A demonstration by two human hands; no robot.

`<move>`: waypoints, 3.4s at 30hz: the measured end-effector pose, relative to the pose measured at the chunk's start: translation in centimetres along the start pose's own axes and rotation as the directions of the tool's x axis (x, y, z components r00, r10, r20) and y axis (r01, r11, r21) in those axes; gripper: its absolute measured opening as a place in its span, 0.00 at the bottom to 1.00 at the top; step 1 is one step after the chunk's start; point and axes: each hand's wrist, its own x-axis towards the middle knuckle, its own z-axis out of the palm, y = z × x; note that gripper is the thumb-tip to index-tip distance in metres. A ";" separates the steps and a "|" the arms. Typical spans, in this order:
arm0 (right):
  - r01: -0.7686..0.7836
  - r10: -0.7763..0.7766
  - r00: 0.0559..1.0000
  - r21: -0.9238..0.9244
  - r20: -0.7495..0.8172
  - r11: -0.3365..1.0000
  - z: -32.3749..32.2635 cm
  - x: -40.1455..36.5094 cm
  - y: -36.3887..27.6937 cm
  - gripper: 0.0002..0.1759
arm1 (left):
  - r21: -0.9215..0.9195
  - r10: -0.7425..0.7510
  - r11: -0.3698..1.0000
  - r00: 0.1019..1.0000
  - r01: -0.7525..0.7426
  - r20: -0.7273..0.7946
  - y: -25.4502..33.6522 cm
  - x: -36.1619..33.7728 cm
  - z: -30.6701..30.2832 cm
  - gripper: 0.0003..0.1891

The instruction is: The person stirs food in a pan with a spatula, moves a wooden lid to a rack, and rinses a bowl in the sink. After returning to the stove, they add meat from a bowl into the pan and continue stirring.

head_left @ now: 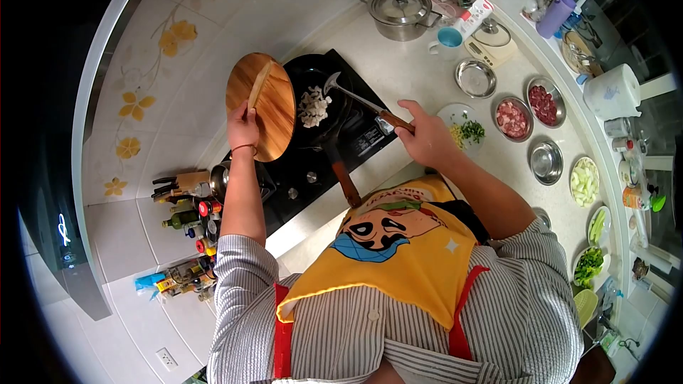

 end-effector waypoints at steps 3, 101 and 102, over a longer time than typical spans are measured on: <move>0.068 -0.067 0.997 0.021 -0.024 0.997 0.3 0.1 0.5 0.24 | 0.001 -0.013 1.000 1.000 0.013 -0.005 0.1 0.0 -0.4 0.16; -0.022 0.044 0.969 -0.091 0.244 0.996 3.9 -5.3 1.6 0.16 | 0.128 0.070 0.987 0.977 -0.097 0.202 5.3 -3.3 4.3 0.16; -0.010 0.033 0.971 -0.098 0.235 0.995 4.1 -5.3 1.8 0.16 | 0.125 0.062 0.988 0.977 -0.089 0.204 5.4 -3.2 4.3 0.16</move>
